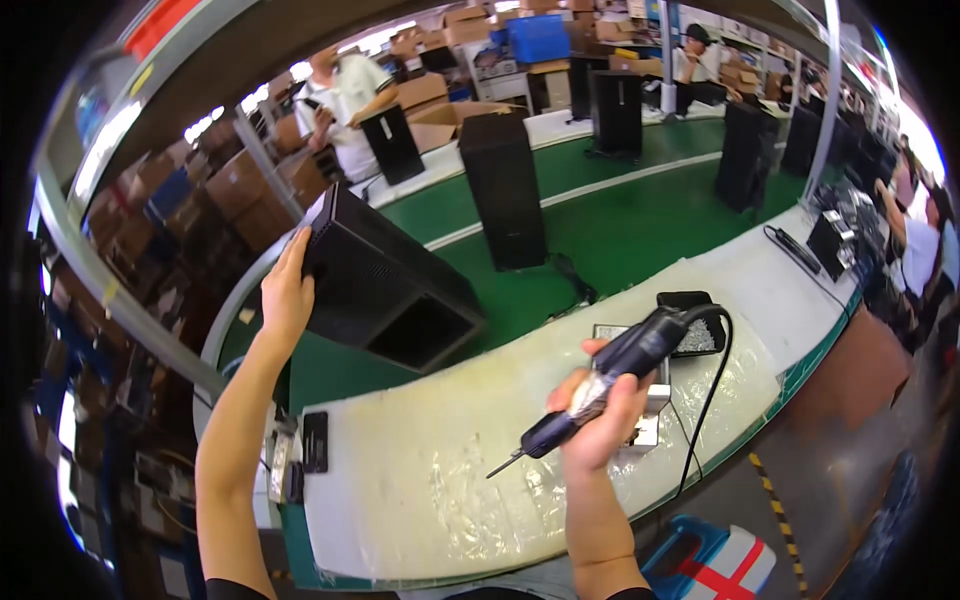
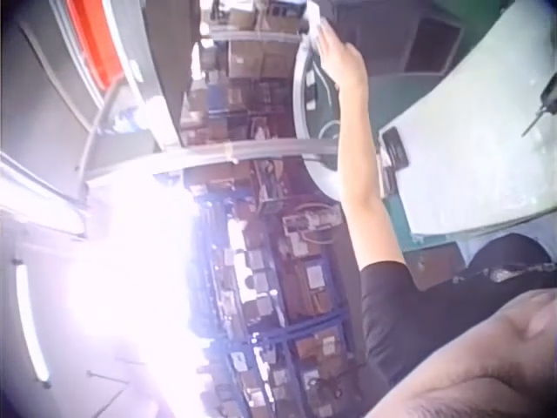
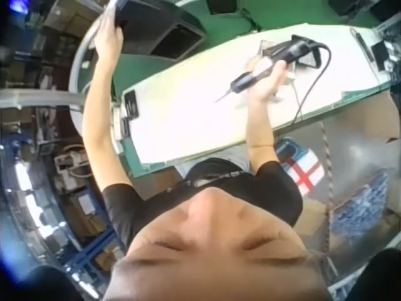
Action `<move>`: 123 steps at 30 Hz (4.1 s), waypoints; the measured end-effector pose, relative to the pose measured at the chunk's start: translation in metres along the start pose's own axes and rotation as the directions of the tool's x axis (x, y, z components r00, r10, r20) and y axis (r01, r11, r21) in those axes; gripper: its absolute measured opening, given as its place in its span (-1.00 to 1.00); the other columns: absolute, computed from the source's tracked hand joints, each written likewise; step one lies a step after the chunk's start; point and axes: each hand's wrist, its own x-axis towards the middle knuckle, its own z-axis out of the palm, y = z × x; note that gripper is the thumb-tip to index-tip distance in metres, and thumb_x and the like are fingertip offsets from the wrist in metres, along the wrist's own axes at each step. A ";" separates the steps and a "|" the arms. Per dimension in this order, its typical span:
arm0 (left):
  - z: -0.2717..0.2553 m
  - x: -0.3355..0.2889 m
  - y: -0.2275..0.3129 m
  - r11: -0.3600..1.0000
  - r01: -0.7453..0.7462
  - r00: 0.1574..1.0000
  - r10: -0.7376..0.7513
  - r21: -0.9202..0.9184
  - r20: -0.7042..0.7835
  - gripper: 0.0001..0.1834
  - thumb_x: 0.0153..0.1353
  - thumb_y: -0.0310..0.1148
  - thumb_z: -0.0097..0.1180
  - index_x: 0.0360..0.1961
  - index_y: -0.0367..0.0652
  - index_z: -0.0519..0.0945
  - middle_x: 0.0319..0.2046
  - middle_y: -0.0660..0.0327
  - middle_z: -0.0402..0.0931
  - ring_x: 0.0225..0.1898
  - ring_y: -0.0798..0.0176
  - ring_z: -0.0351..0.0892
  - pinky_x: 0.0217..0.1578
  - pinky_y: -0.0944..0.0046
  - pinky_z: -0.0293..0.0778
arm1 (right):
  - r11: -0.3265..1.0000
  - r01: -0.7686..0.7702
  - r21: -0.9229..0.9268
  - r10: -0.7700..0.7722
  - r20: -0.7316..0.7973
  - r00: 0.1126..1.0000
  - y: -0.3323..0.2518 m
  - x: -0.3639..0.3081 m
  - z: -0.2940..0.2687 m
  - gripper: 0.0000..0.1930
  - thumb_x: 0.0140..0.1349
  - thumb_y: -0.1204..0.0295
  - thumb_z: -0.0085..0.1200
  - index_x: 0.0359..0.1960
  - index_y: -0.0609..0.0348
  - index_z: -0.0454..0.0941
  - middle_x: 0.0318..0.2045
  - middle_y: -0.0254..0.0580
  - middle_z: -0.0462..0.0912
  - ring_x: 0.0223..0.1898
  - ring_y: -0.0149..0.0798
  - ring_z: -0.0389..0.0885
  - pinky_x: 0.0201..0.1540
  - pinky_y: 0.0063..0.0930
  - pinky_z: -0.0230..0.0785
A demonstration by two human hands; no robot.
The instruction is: Assembling electronic component housings by using an electric screwdriver to drive screws.
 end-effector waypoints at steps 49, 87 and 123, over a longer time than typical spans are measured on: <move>-0.029 -0.032 0.131 -0.019 0.601 0.617 -0.624 -0.799 0.480 -0.53 0.41 -0.10 -0.10 -0.09 -0.39 0.53 -0.23 0.15 0.55 -0.24 0.33 0.48 -0.18 0.35 0.43 | 0.668 0.519 -0.534 -0.585 0.054 0.809 -0.085 0.012 -0.082 -0.45 0.36 0.23 -0.14 0.25 0.25 -0.03 -0.07 0.12 0.42 -0.59 -0.33 0.47 -0.60 -0.50 0.37; -0.063 -0.163 0.104 0.619 0.567 0.476 0.291 -0.543 0.830 -0.18 0.25 0.04 0.02 0.31 -0.36 0.10 0.22 -0.19 0.25 0.15 -0.21 0.37 0.17 0.08 0.30 | 0.678 0.673 -0.296 -0.386 0.635 0.669 -0.003 -0.059 0.153 -0.32 0.37 0.01 -0.21 0.33 0.16 -0.12 -0.06 0.22 0.43 -0.66 -0.32 0.49 -0.65 -0.59 0.36; -0.079 -0.150 0.110 0.618 0.576 0.496 0.257 -0.536 0.829 -0.25 0.21 0.00 0.08 0.25 -0.33 0.21 -0.04 -0.27 0.46 -0.01 -0.25 0.48 0.02 0.01 0.39 | 0.840 0.527 -0.125 -0.331 0.651 0.682 0.021 -0.050 0.131 -0.27 0.33 0.06 -0.05 0.29 0.21 -0.15 -0.04 0.19 0.46 -0.56 -0.38 0.52 -0.52 -0.56 0.41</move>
